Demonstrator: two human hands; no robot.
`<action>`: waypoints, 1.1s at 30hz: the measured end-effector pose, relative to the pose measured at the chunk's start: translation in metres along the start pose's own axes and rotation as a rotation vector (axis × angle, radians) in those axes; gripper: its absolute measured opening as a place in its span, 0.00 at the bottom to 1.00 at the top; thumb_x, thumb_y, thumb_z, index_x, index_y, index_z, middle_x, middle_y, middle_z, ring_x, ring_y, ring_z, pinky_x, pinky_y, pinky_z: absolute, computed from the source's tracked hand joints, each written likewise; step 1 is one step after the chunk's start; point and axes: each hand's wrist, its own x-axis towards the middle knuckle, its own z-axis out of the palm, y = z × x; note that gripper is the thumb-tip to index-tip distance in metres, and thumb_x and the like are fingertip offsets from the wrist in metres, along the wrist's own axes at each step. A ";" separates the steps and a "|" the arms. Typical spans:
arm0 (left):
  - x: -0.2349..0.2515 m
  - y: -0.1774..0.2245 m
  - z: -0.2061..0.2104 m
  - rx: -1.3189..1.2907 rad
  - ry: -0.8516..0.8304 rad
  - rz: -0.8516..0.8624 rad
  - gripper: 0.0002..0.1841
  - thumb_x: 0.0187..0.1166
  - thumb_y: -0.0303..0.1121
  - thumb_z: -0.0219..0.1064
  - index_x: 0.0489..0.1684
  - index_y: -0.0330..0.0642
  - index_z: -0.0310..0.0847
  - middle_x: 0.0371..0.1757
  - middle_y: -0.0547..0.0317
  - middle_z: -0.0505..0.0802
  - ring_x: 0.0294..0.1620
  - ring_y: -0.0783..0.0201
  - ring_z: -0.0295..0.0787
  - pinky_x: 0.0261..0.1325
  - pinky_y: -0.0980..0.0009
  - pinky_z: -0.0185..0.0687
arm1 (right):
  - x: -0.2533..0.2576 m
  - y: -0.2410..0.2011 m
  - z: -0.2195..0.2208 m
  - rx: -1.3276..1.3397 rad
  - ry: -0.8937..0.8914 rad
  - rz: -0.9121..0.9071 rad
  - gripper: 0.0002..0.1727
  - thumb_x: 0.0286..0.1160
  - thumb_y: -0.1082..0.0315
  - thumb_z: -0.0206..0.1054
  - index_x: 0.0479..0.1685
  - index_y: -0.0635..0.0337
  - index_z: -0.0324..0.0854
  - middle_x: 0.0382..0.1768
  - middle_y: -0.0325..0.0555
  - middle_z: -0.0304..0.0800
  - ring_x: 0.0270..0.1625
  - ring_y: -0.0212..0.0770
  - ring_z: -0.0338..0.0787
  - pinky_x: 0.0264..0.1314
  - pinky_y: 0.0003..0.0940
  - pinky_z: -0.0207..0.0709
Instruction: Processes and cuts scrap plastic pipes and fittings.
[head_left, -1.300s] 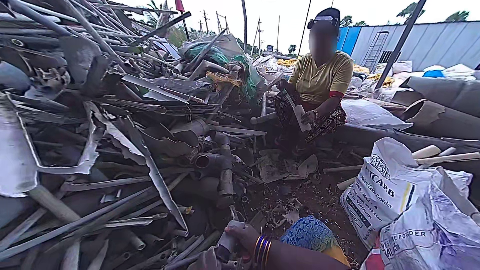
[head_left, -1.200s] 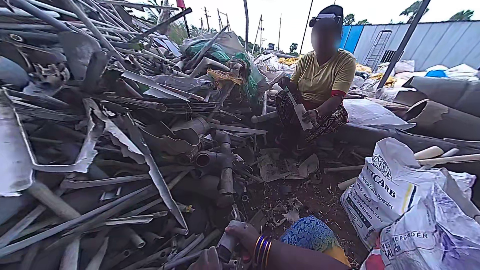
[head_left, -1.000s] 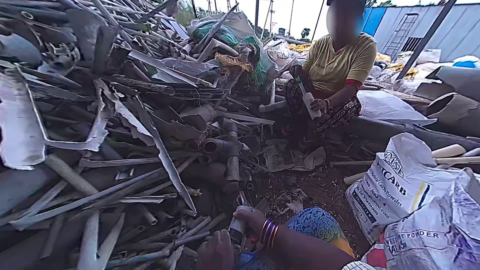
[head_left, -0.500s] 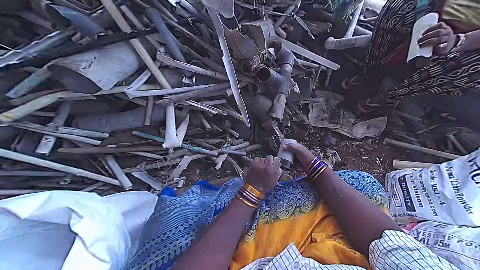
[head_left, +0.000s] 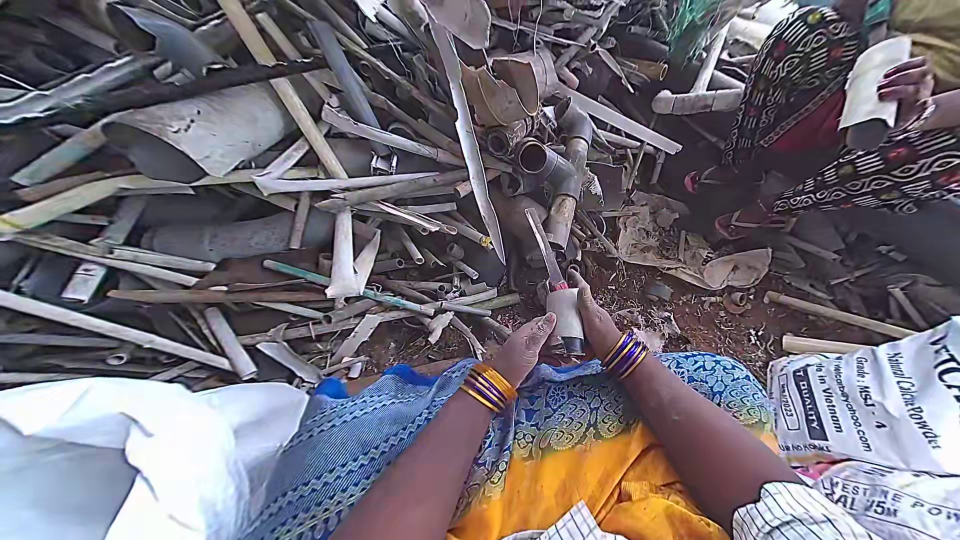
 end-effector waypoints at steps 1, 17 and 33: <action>-0.001 0.002 -0.002 -0.036 -0.011 0.004 0.22 0.97 0.38 0.40 0.69 0.29 0.72 0.49 0.54 0.89 0.47 0.69 0.91 0.51 0.70 0.89 | 0.001 -0.001 0.002 -0.017 0.051 -0.008 0.38 0.93 0.48 0.24 0.96 0.61 0.36 0.85 0.65 0.62 0.74 0.42 0.80 0.75 0.35 0.74; 0.009 0.004 -0.024 -0.510 0.224 -0.048 0.16 0.93 0.34 0.41 0.68 0.42 0.69 0.42 0.52 0.88 0.38 0.60 0.89 0.40 0.65 0.87 | -0.006 0.002 -0.010 -0.060 0.006 -0.301 0.20 0.66 0.69 0.46 0.52 0.61 0.80 0.36 0.34 0.90 0.31 0.25 0.85 0.36 0.24 0.81; 0.009 -0.009 -0.024 -0.696 0.117 -0.027 0.25 0.94 0.37 0.28 0.39 0.45 0.76 0.28 0.60 0.91 0.31 0.69 0.91 0.38 0.71 0.89 | -0.012 0.014 0.010 -0.665 -0.101 -0.714 0.26 0.84 0.68 0.49 0.75 0.58 0.83 0.40 0.60 0.94 0.37 0.54 0.92 0.43 0.51 0.83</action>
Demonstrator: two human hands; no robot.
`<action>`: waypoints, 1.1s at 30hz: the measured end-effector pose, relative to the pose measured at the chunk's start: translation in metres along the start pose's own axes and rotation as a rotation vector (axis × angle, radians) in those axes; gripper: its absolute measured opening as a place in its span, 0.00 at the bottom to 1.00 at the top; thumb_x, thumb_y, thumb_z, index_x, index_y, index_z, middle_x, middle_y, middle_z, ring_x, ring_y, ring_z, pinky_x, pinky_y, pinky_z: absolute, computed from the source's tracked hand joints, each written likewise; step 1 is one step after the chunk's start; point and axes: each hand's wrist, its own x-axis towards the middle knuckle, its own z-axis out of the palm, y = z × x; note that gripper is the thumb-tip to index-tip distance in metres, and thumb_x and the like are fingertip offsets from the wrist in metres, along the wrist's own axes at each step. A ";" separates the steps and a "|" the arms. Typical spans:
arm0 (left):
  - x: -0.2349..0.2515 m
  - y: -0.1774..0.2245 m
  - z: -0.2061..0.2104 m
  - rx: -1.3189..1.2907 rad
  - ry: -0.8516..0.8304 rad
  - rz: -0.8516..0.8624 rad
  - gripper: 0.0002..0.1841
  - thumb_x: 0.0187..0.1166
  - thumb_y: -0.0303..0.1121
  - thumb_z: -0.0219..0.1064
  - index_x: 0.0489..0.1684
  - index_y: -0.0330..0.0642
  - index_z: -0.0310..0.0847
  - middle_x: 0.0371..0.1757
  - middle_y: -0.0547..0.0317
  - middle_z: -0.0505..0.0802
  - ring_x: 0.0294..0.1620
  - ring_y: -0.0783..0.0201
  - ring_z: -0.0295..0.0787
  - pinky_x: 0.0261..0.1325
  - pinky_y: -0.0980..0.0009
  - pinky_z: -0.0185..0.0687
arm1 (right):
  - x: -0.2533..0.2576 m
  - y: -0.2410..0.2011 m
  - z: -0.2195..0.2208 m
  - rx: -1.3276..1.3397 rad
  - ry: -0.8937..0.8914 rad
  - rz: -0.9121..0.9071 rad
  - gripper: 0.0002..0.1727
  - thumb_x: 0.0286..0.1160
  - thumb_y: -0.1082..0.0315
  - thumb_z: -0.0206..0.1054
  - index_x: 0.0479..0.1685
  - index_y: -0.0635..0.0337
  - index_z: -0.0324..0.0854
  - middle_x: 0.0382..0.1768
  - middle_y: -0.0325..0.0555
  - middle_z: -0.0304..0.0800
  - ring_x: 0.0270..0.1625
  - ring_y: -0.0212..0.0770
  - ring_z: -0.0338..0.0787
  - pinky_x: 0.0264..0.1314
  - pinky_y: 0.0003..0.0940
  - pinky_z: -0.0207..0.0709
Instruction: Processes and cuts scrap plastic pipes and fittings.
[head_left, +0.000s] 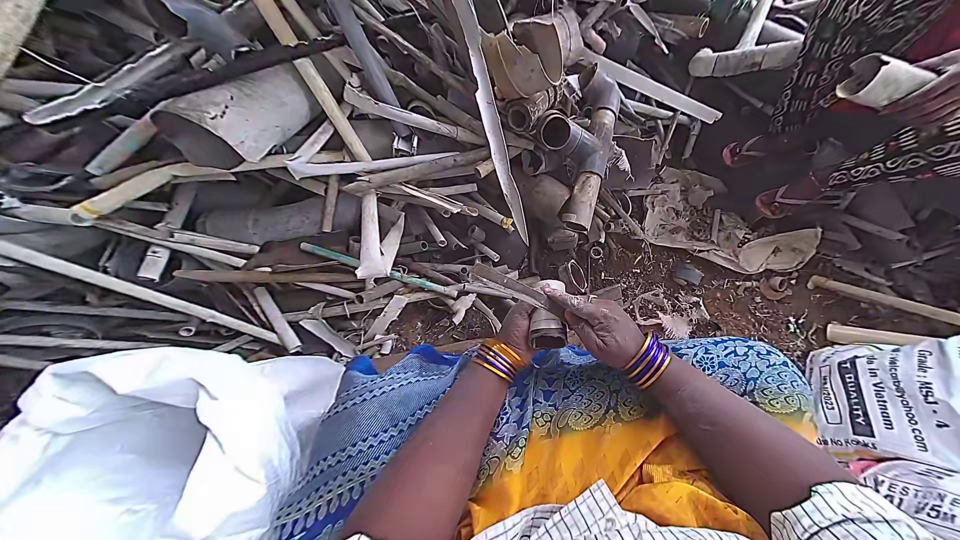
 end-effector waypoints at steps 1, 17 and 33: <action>0.000 0.000 0.000 -0.011 0.013 0.002 0.26 0.94 0.37 0.28 0.39 0.45 0.76 0.28 0.59 0.91 0.31 0.68 0.91 0.38 0.71 0.89 | -0.001 0.000 0.001 -0.006 0.008 -0.006 0.26 0.84 0.68 0.48 0.75 0.57 0.83 0.40 0.60 0.94 0.38 0.54 0.92 0.44 0.51 0.83; -0.004 0.001 -0.003 0.010 -0.001 0.033 0.29 0.96 0.46 0.29 0.35 0.49 0.78 0.27 0.62 0.90 0.31 0.70 0.90 0.39 0.72 0.87 | 0.000 -0.006 0.012 -0.231 0.082 -0.146 0.31 0.80 0.45 0.59 0.70 0.57 0.87 0.31 0.55 0.91 0.22 0.49 0.86 0.21 0.46 0.77; -0.004 0.002 -0.003 0.005 0.081 0.140 0.28 0.95 0.41 0.27 0.34 0.49 0.77 0.25 0.63 0.90 0.29 0.71 0.89 0.35 0.74 0.86 | 0.006 -0.012 0.013 -0.238 -0.029 -0.093 0.28 0.85 0.54 0.57 0.74 0.62 0.83 0.32 0.57 0.92 0.29 0.56 0.92 0.28 0.52 0.82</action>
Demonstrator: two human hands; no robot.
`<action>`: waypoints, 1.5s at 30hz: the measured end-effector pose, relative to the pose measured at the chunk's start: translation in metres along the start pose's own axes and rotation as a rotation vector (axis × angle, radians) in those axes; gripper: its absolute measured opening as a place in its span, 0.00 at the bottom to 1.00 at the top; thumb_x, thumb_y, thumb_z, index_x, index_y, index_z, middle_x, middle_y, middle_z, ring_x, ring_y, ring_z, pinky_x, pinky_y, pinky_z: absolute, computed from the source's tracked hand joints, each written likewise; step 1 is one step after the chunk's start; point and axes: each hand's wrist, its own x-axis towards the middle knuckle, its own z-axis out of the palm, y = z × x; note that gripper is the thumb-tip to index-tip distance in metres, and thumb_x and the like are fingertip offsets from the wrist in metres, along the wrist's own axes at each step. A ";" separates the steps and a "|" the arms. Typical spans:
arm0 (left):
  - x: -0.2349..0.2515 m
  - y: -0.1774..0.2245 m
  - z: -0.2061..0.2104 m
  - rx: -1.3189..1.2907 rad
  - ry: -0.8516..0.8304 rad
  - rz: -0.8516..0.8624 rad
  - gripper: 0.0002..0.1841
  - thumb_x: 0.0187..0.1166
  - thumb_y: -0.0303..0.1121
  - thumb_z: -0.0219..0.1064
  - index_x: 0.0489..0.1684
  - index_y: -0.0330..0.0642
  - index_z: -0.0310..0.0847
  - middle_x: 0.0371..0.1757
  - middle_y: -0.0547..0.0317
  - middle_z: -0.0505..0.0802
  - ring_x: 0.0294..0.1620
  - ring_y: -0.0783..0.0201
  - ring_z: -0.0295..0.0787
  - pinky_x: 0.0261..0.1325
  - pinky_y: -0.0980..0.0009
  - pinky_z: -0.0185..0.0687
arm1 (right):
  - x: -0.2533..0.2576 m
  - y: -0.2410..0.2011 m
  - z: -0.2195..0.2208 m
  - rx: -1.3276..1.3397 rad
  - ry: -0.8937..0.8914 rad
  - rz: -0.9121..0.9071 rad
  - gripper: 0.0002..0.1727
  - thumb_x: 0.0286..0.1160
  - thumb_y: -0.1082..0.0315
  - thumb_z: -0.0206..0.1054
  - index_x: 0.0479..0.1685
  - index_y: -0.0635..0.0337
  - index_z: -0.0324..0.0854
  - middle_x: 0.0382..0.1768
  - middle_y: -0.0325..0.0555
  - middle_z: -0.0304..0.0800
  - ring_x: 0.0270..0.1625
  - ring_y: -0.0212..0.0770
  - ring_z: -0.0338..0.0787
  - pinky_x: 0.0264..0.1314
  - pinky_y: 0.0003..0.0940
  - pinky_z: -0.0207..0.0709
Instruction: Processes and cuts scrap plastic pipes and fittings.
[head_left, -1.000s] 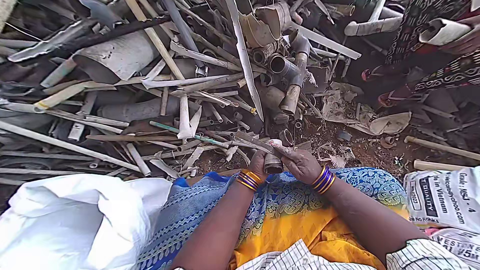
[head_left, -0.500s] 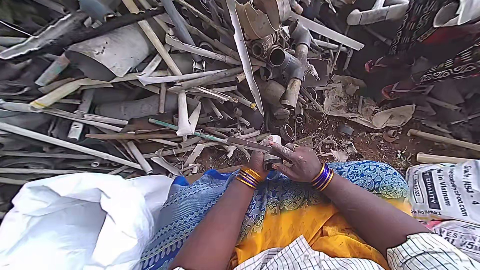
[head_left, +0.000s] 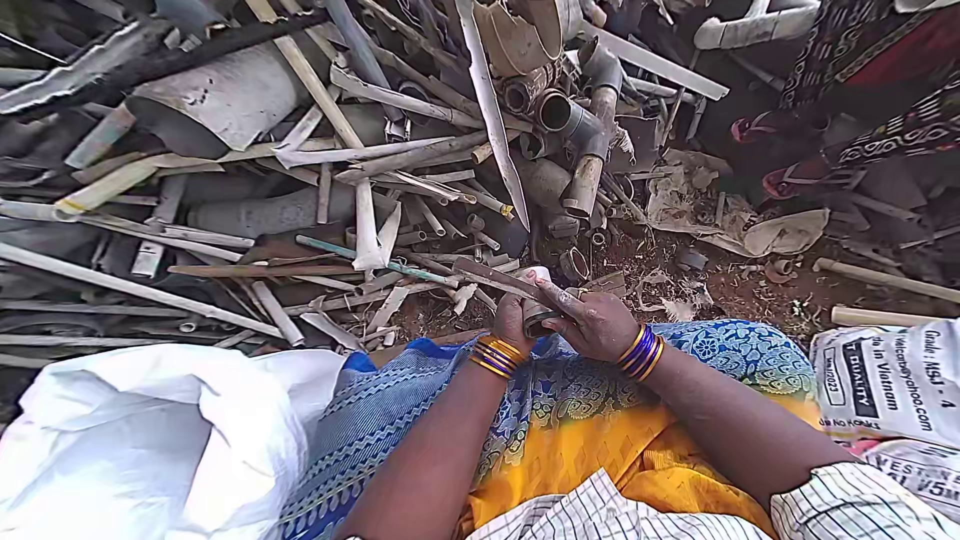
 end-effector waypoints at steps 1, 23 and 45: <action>-0.001 -0.001 0.000 -0.002 0.005 0.025 0.27 0.95 0.41 0.27 0.37 0.49 0.77 0.26 0.63 0.90 0.30 0.72 0.89 0.36 0.74 0.86 | 0.000 -0.001 0.000 -0.001 -0.001 0.006 0.28 0.85 0.54 0.57 0.75 0.62 0.82 0.32 0.57 0.92 0.29 0.56 0.92 0.28 0.52 0.82; 0.000 -0.005 0.002 -0.039 0.075 0.138 0.25 0.95 0.40 0.29 0.42 0.48 0.76 0.30 0.62 0.90 0.33 0.70 0.91 0.40 0.71 0.89 | 0.001 -0.008 0.002 0.036 0.029 0.131 0.27 0.85 0.53 0.59 0.73 0.62 0.84 0.32 0.59 0.94 0.31 0.60 0.94 0.31 0.56 0.84; 0.007 -0.009 -0.008 0.078 -0.021 0.290 0.21 0.90 0.34 0.37 0.37 0.48 0.80 0.27 0.65 0.92 0.30 0.73 0.91 0.35 0.74 0.89 | -0.001 -0.004 -0.009 0.027 -0.044 0.073 0.26 0.85 0.54 0.58 0.75 0.57 0.84 0.24 0.55 0.89 0.26 0.57 0.91 0.26 0.54 0.80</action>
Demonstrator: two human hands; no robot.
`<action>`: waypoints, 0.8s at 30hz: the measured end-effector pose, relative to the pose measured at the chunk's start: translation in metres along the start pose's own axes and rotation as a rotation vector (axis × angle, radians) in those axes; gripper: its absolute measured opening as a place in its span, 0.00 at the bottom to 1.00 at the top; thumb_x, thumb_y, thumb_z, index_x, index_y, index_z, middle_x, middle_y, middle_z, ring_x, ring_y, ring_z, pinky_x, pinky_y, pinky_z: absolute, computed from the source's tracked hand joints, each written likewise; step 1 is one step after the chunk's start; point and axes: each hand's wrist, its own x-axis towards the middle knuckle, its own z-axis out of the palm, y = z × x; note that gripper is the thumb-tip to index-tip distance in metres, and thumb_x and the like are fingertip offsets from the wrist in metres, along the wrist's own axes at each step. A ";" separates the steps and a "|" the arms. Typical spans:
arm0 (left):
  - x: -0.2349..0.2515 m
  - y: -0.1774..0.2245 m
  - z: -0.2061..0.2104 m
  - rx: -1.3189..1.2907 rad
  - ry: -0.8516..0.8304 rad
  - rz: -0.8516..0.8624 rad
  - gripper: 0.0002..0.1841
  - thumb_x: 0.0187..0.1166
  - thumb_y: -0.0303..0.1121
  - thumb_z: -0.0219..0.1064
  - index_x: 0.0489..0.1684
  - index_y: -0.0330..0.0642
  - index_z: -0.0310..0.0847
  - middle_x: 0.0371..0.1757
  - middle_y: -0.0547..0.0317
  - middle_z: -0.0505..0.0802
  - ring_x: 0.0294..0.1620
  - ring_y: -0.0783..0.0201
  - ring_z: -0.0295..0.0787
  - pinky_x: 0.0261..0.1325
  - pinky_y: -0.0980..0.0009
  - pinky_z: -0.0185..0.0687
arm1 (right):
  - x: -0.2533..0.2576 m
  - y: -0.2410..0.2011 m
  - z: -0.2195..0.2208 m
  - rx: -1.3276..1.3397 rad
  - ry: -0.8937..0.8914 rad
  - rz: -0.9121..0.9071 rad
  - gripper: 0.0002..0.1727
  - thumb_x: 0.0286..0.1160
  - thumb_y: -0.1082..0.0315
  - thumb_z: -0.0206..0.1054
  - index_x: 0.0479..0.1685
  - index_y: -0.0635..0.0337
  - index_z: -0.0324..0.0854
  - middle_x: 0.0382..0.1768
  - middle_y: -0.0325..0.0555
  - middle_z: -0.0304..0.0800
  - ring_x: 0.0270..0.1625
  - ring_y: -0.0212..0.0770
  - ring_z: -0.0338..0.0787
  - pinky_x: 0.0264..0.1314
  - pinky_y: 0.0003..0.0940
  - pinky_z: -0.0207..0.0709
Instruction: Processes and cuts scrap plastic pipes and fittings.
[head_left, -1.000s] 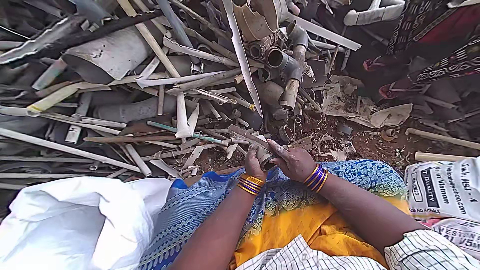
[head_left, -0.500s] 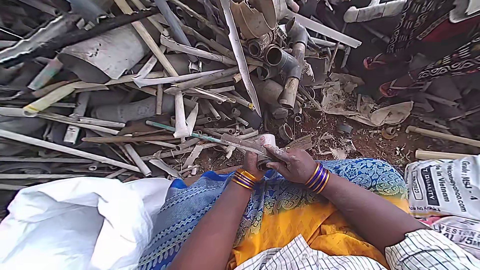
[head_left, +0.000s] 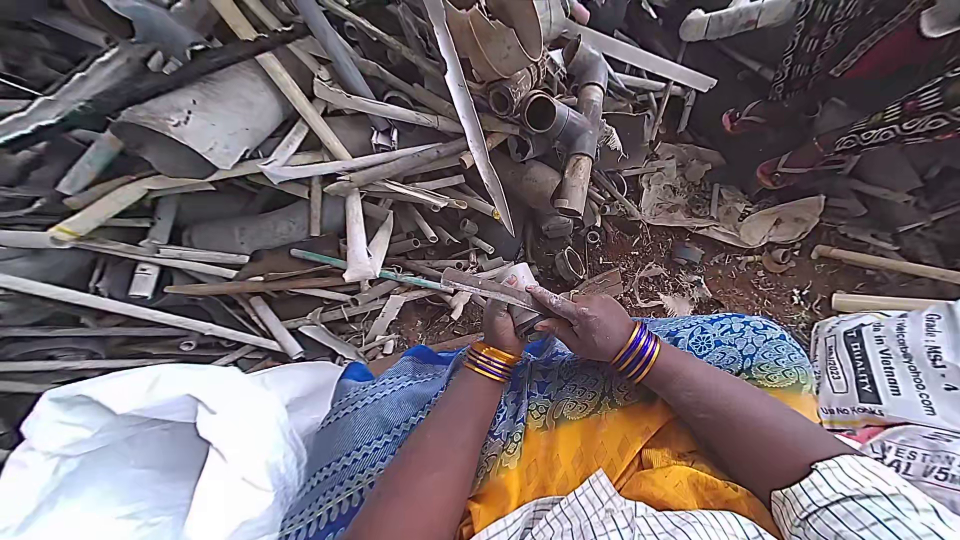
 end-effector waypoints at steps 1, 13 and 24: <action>0.000 -0.001 0.002 0.011 0.026 0.017 0.21 0.90 0.33 0.36 0.39 0.48 0.79 0.28 0.65 0.92 0.31 0.73 0.91 0.36 0.74 0.89 | 0.000 0.001 0.000 -0.013 0.003 -0.005 0.26 0.86 0.54 0.58 0.75 0.57 0.84 0.23 0.54 0.88 0.25 0.57 0.90 0.25 0.54 0.80; 0.000 0.005 0.012 0.023 0.098 -0.107 0.21 0.95 0.40 0.33 0.49 0.45 0.75 0.32 0.61 0.90 0.34 0.69 0.90 0.41 0.71 0.89 | 0.001 0.016 -0.002 0.313 0.061 0.125 0.52 0.66 0.33 0.69 0.82 0.68 0.73 0.34 0.53 0.91 0.30 0.40 0.83 0.35 0.42 0.79; 0.004 0.012 0.005 0.066 -0.194 -0.470 0.21 0.96 0.38 0.40 0.52 0.38 0.81 0.36 0.53 0.94 0.36 0.63 0.94 0.42 0.68 0.92 | 0.011 0.024 -0.007 1.125 -0.005 0.648 0.10 0.68 0.74 0.70 0.48 0.64 0.83 0.22 0.34 0.87 0.16 0.22 0.78 0.20 0.16 0.75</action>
